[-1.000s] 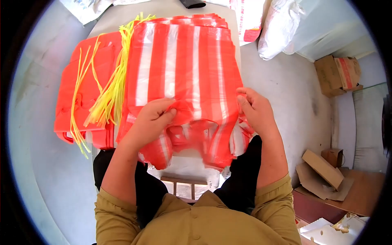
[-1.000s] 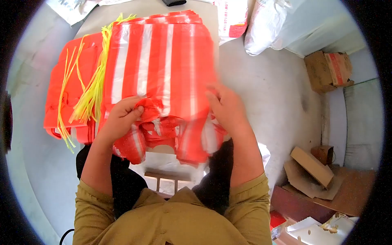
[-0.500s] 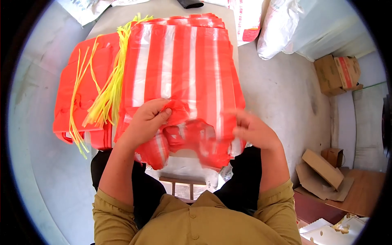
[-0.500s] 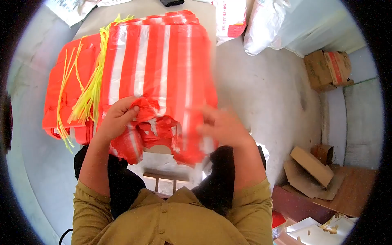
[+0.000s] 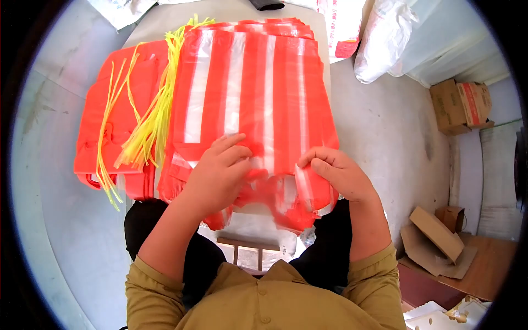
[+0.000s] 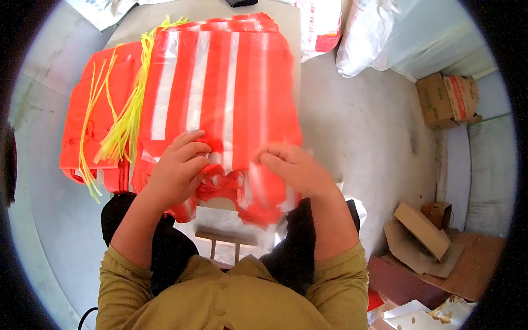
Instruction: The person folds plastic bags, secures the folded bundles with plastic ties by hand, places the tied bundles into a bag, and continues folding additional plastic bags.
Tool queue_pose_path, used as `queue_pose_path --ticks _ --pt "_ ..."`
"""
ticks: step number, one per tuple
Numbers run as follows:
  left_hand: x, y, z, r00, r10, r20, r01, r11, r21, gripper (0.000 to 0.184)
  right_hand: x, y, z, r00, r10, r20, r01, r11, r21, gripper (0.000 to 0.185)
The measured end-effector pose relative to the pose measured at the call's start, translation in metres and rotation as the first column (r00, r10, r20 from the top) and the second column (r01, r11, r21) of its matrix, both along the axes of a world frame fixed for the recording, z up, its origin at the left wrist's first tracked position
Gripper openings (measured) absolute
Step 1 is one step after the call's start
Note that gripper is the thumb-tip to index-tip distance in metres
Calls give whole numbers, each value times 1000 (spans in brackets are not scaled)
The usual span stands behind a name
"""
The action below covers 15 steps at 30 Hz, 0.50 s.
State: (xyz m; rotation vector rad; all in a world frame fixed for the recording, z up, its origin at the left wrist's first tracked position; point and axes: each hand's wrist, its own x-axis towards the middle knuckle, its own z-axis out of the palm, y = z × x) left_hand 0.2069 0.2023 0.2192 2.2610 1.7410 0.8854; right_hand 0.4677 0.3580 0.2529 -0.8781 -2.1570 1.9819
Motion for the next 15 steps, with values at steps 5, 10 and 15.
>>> queue_pose_path --ticks 5,10,15 --pt "0 -3 -2 999 15 -35 -14 999 38 18 -24 -12 10 989 -76 124 87 993 -85 37" --pt "-1 -3 -2 999 1 -34 1 999 49 19 -40 -16 7 995 -86 54 95 980 -177 41" --pt "0 -7 -3 1000 11 -26 -10 999 49 19 -53 -13 0 995 -91 30 95 976 -196 41"
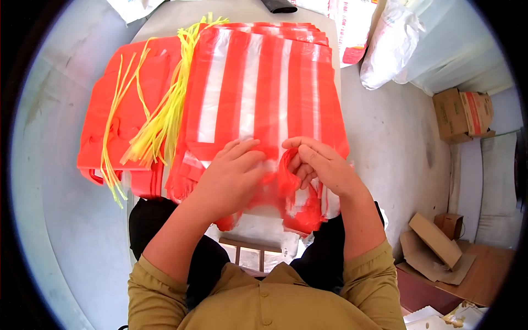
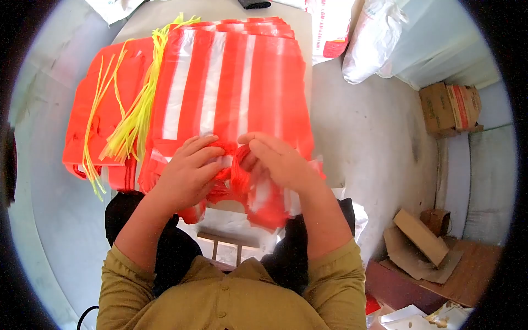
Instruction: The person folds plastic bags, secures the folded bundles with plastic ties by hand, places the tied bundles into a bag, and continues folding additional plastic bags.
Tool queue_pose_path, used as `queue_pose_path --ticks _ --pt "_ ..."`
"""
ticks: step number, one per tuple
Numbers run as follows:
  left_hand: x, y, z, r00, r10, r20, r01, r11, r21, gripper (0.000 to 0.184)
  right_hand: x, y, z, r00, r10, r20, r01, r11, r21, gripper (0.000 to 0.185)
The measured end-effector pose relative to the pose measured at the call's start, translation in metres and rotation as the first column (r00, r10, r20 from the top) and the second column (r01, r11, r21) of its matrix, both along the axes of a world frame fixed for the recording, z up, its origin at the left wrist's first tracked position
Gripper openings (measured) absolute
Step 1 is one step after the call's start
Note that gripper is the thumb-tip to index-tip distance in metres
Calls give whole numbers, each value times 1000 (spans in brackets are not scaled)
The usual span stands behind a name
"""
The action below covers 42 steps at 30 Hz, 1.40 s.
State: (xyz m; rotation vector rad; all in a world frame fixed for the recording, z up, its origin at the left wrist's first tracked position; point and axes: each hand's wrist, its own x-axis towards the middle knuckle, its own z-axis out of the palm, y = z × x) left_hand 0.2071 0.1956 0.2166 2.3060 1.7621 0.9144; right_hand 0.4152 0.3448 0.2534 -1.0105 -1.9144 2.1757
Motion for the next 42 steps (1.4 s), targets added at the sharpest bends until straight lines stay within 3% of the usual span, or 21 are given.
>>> queue_pose_path --ticks 8,12,14,16,20,23,26,29,32,38,42 --pt "-7 -8 11 998 -66 -6 65 986 -156 26 -16 4 -1 998 6 63 -3 999 -45 44" --pt "-7 -11 12 999 -40 -2 39 983 -181 29 -27 -4 6 979 27 203 -72 973 218 44" --pt "-5 -12 11 1000 -25 -7 23 985 -171 31 -29 -6 1 972 41 233 -142 890 433 42" --pt "-4 -12 12 1000 -14 -16 11 983 -184 33 -33 -9 5 984 -27 177 -89 781 618 43" --pt "-3 -14 11 1000 6 -30 -12 975 -220 33 -36 -4 -17 999 32 -14 -1 440 898 45" --pt "0 -13 10 1000 14 -24 -17 993 -119 33 -41 -2 -26 995 77 -56 4 555 832 43" --pt "-1 -11 4 997 -22 -75 17 998 -56 33 -40 -4 -23 994 96 -50 -10 543 840 43" --pt "3 -12 4 1000 4 20 -5 1000 27 34 -39 -4 -26 994 93 -50 -16 600 800 43" --pt "3 -16 8 997 50 -59 -51 998 -22 33 -41 -7 -22 997 76 -34 -21 633 774 40" --pt "6 -11 4 999 23 -31 -18 987 159 30 -45 -13 -10 995 98 -32 -39 637 770 37" --pt "3 -8 6 1000 7 8 -8 991 130 29 -43 -12 -16 994 104 -16 -52 624 780 36"
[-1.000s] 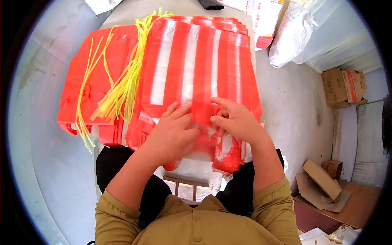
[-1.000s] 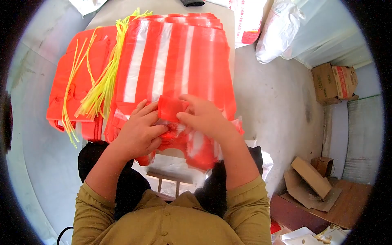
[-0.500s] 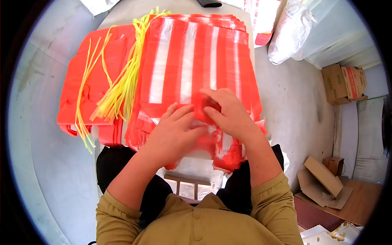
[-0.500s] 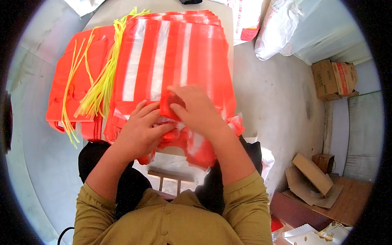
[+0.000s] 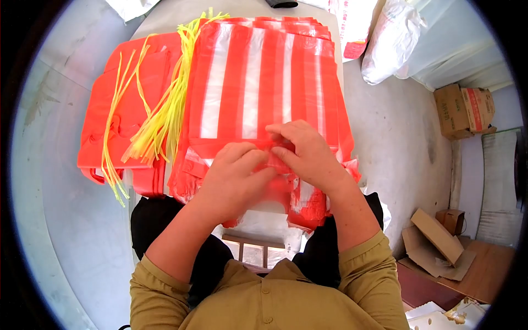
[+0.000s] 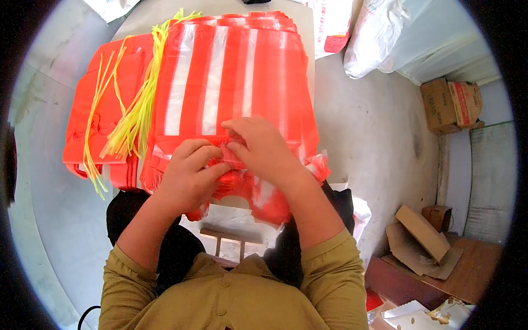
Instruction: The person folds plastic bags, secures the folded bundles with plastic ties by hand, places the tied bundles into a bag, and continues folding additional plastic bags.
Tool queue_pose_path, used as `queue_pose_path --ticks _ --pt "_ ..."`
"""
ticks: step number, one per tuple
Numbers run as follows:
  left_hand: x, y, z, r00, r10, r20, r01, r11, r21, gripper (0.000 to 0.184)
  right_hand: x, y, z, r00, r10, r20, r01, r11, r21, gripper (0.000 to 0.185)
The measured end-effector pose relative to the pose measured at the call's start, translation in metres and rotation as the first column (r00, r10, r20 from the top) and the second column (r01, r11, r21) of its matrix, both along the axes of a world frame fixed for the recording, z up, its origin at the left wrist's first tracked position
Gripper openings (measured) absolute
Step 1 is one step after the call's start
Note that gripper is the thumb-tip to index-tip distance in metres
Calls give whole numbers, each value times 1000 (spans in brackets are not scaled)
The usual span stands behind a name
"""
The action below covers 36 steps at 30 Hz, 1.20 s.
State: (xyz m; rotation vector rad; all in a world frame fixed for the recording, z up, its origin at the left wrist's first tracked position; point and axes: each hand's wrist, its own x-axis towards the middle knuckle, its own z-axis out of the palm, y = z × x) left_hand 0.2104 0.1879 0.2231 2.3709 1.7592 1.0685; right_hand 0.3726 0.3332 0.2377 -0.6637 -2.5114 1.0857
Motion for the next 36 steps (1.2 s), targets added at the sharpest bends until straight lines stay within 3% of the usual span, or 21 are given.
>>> queue_pose_path --ticks 5,14,17,20,23,26,29,36 --pt "0 9 0 986 50 156 -49 999 -14 25 4 0 -1 1000 -21 -9 21 1000 -24 34" --pt "3 26 -6 979 131 156 -117 989 -95 11 15 4 -4 999 -29 -18 29 1000 -7 29" --pt "5 31 -10 957 209 200 -190 976 -110 10 16 2 -3 987 -96 -132 97 995 0 25" --pt "4 34 -10 939 264 220 -226 957 -183 12 27 2 3 981 -18 -193 54 982 182 23" --pt "3 36 -13 923 284 259 -234 950 -208 12 28 -3 4 969 205 -138 -156 940 304 21" --pt "5 37 -7 901 341 269 -269 924 -271 14 24 -11 -7 969 244 -42 -198 866 460 25" --pt "3 35 -8 907 345 242 -277 921 -274 16 23 -10 -11 976 219 -10 -181 830 528 29" --pt "-12 16 -3 990 139 2 -135 969 -207 37 22 -11 -10 981 195 8 -174 852 493 35"
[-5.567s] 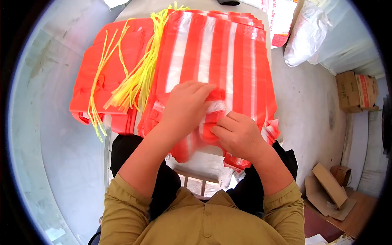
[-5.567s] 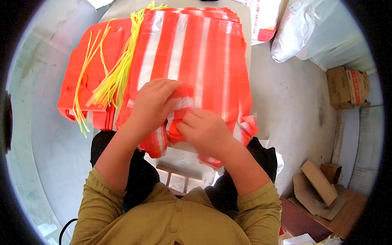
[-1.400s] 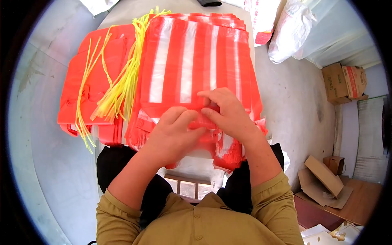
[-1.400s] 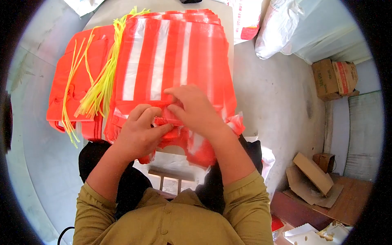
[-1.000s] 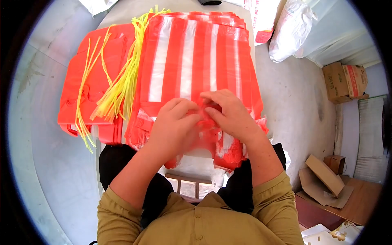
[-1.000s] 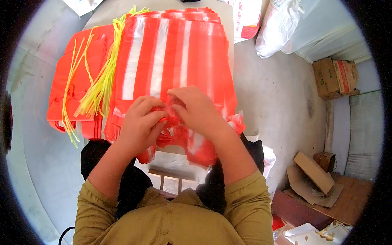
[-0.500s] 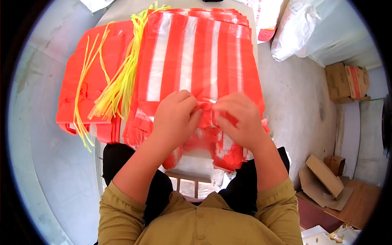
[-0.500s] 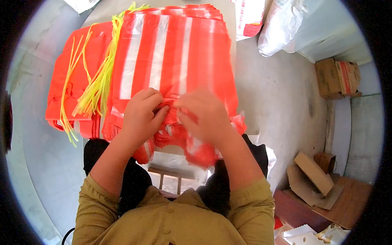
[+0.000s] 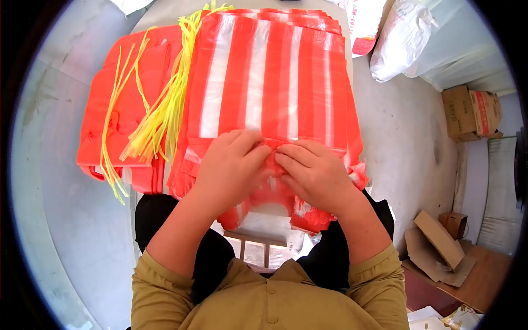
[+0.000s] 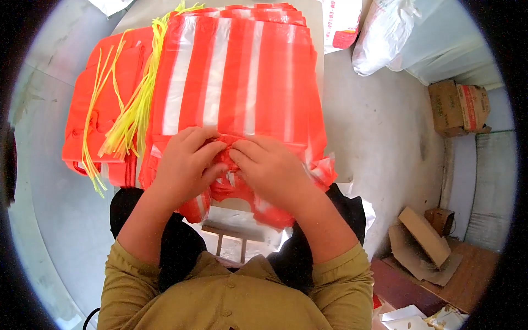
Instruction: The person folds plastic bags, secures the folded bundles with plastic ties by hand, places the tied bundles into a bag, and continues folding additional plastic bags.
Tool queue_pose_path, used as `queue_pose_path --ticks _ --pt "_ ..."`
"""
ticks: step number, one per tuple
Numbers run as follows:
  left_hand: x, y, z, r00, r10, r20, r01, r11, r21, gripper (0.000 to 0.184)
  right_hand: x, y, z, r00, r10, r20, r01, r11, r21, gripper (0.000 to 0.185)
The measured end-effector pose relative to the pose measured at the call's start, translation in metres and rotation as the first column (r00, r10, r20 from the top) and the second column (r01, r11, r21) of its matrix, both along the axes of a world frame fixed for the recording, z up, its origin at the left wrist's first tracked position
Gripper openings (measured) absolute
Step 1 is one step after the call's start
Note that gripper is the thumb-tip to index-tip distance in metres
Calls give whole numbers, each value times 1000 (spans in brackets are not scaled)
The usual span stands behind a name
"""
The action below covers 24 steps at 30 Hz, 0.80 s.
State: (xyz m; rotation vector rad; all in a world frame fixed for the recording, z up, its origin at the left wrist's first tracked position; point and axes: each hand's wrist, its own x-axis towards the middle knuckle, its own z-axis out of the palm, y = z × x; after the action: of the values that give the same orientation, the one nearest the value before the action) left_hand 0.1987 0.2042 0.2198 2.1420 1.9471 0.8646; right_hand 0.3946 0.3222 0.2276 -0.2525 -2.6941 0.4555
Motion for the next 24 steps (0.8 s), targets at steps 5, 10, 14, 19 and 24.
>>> queue_pose_path --ticks 5,10,14,19,24 --pt "-5 -7 6 995 -15 -96 16 1000 19 45 -1 0 6 999 -11 44 11 1000 12 38" --pt "-10 -4 -7 994 -4 -112 15 996 94 42 -7 0 8 996 -37 75 36 999 15 39" --pt "-12 -2 -6 996 0 -85 8 995 97 39 -4 3 9 996 -75 47 73 996 44 39" --pt "-20 -2 -4 997 -25 -71 31 996 89 39 -3 7 8 995 -95 41 94 995 44 38" --pt "-26 -8 4 990 63 -125 -53 995 86 32 -2 9 10 992 -121 30 120 992 28 36"
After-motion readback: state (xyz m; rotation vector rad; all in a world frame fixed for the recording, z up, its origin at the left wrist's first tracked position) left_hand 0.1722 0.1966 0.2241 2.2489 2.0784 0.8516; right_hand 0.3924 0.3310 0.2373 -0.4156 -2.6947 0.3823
